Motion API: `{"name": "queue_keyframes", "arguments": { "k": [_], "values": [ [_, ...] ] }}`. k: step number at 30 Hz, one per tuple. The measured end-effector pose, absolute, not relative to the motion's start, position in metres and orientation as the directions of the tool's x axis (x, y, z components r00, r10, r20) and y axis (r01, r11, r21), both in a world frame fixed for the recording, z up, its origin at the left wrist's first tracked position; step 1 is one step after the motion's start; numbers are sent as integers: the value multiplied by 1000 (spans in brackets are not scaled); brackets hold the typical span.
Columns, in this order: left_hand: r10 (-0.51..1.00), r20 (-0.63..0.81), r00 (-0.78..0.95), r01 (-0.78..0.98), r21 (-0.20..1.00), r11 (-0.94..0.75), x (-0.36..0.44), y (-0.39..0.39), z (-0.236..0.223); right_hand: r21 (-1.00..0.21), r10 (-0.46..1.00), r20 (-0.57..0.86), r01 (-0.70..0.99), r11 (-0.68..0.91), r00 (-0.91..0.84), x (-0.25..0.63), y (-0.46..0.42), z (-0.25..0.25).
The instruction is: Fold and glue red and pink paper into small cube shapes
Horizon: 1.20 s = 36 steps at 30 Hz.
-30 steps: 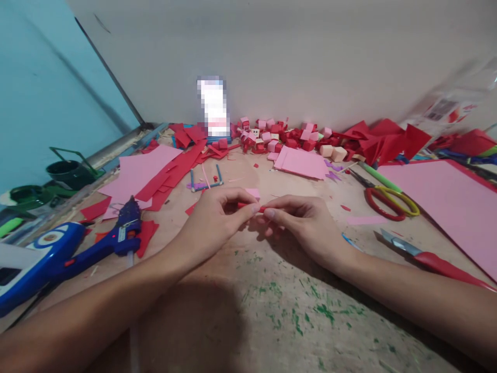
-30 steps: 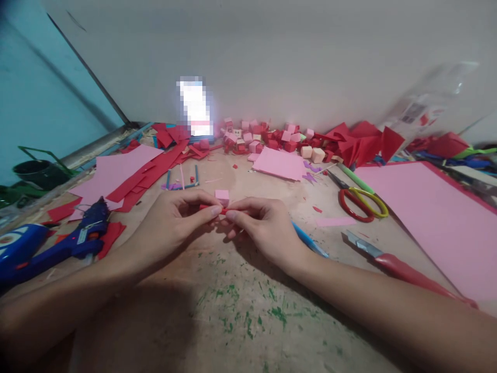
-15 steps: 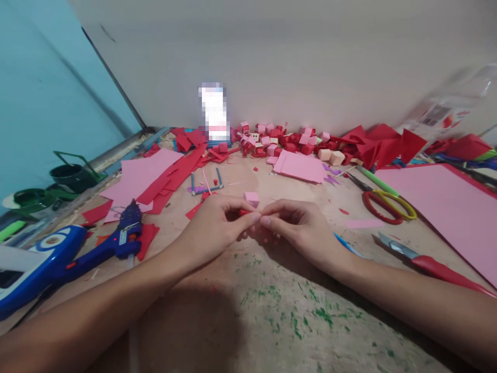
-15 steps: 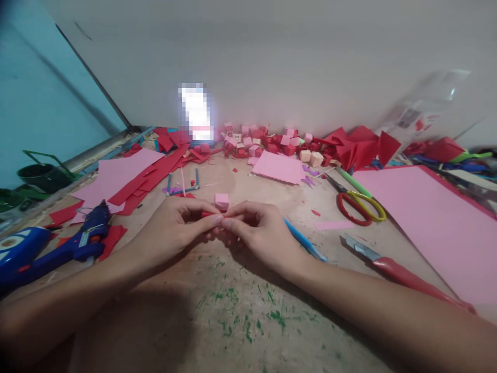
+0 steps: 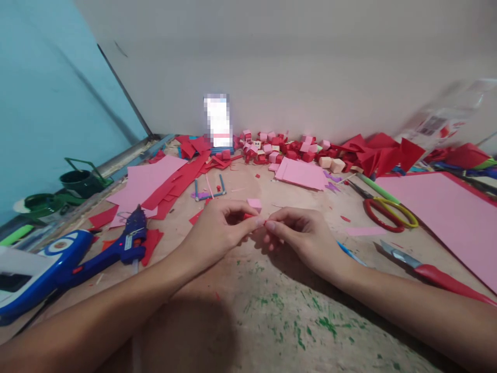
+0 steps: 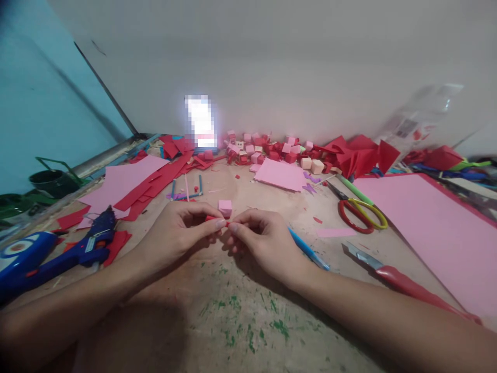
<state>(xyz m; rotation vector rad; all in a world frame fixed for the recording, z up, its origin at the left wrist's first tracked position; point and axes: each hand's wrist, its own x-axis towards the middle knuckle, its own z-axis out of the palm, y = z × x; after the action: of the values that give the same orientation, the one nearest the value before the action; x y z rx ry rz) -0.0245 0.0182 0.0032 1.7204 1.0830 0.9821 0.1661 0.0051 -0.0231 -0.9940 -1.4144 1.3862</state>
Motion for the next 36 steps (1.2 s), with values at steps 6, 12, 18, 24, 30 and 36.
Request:
{"name": "queue_keyframes", "arguments": {
  "k": [6,12,18,24,30,36],
  "values": [
    [938,133,320,267,937,-224,-24,14,7,-999,947,53,-29,46,-318,167,5,-24],
    [937,114,330,235,951,-199,-25,14,5,-988,943,131,42,151,-307,163,1,-22],
    [944,88,318,173,974,-149,-25,17,2,-991,954,127,0,132,-272,165,0,-24],
    [951,136,277,211,957,-198,-25,15,7,-995,949,95,5,101,-300,165,2,-23],
    [942,131,308,198,960,-198,-25,16,4,-997,941,83,-30,78,-329,165,3,-22],
    [959,107,264,173,973,-156,-26,19,2,-997,953,77,0,80,-293,164,2,-19]
  ]
}}
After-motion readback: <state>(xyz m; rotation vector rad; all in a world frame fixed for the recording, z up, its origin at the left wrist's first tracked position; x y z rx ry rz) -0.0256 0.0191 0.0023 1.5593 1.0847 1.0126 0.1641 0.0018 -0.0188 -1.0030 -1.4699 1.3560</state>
